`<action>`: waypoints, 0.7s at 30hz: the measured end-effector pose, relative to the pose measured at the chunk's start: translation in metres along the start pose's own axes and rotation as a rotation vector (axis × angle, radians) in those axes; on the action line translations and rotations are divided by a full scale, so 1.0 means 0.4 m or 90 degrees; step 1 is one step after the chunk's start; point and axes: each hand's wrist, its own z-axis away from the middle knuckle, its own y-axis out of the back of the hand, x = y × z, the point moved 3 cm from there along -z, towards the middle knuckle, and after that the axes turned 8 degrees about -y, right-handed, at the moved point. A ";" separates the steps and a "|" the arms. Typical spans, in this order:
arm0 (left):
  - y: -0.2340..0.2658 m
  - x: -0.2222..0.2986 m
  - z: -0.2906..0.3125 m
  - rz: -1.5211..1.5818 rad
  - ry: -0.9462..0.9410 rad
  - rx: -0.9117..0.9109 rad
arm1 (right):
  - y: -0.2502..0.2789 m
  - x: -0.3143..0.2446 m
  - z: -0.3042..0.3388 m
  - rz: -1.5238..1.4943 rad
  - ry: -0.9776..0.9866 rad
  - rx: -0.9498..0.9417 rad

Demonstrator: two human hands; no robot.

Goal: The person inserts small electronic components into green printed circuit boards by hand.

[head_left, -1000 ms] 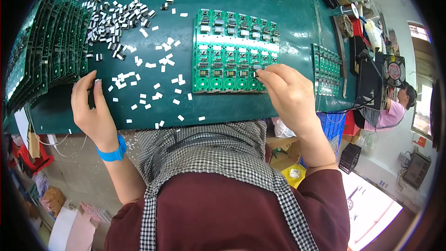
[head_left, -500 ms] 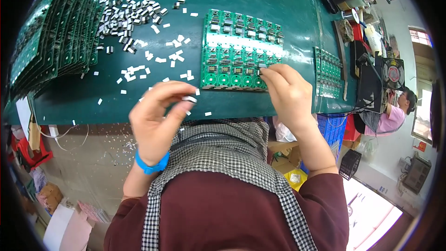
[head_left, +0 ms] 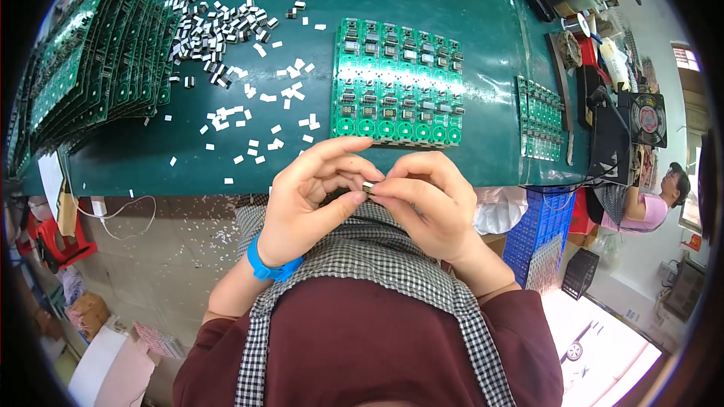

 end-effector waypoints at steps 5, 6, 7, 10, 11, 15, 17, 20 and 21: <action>-0.013 -0.001 -0.005 -0.070 -0.024 0.011 | 0.001 0.007 -0.004 0.059 0.053 0.040; -0.016 0.002 -0.006 -0.070 -0.033 0.020 | 0.000 0.004 -0.003 0.058 0.055 0.039; -0.013 0.002 -0.008 -0.071 -0.034 0.021 | 0.002 0.007 -0.002 -0.008 -0.007 0.039; -0.004 0.010 -0.015 -0.301 -0.125 0.014 | -0.017 0.022 0.011 -0.306 -0.177 0.062; -0.003 0.010 -0.017 -0.313 -0.145 0.018 | -0.032 0.038 0.023 -0.538 -0.287 0.086; -0.006 0.023 -0.019 -0.349 -0.193 0.042 | -0.056 0.035 0.032 -0.477 -0.240 0.066; -0.008 0.026 -0.015 -0.376 -0.222 0.022 | -0.051 0.036 0.029 -0.428 -0.234 0.041; -0.010 0.031 -0.020 -0.394 -0.232 0.012 | -0.040 0.043 0.025 -0.392 -0.211 0.076; -0.011 0.034 -0.022 -0.399 -0.241 0.011 | -0.032 0.041 0.019 -0.300 -0.142 0.058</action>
